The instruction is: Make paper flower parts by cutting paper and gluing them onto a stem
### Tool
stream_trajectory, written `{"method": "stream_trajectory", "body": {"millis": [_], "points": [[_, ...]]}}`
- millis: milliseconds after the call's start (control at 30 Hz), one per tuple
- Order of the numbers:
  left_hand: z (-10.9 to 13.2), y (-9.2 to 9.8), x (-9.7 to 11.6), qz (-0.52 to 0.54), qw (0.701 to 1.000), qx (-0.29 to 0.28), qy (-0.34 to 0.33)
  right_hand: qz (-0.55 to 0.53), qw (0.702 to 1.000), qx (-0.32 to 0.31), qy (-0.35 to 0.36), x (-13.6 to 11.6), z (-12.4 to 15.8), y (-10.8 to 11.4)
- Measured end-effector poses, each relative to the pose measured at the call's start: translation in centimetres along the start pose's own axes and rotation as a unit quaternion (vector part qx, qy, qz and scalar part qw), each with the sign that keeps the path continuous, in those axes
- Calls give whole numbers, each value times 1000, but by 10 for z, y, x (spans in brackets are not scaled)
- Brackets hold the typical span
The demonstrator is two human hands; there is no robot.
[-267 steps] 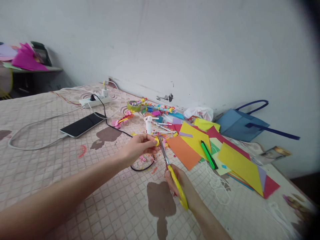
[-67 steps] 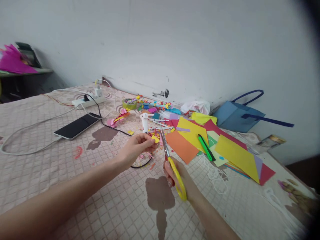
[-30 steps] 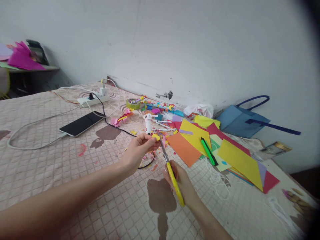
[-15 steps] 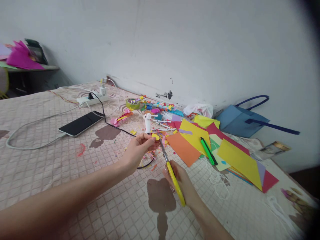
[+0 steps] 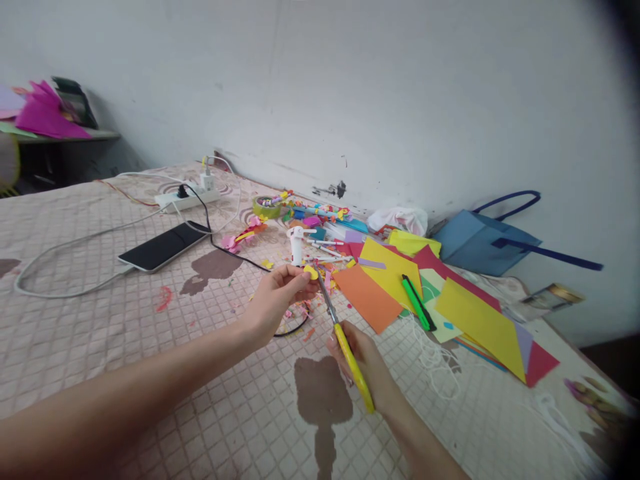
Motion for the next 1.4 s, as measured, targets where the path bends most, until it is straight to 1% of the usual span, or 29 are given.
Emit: {"method": "stream_trajectory", "body": {"millis": [133, 267, 567, 767, 1067, 1400], "points": [[0, 0, 2, -5, 1000, 6, 2, -5, 1000, -7, -3, 1, 0, 0], [-1, 0, 4, -13, 1000, 13, 0, 2, 1000, -1, -7, 1, 0, 1], [-4, 5, 3, -43, 999, 8, -13, 3, 1000, -13, -13, 2, 0, 2], [-6, 6, 5, -54, 999, 8, -3, 8, 1000, -1, 5, 2, -1, 3], [-5, 4, 4, -8, 1000, -13, 14, 5, 1000, 9, -1, -1, 0, 3], [-7, 7, 4, -42, 999, 0, 10, 9, 1000, -4, -15, -1, 0, 2]]}}
Point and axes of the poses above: each hand's wrist, its own z-axis away from the middle knuckle, its own y-axis out of the back of the hand, x = y × z, the point moved 2 cm from there along -z, towards the middle knuckle, and after that the axes turned 2 degrees about -z, right-handed, at the moved point
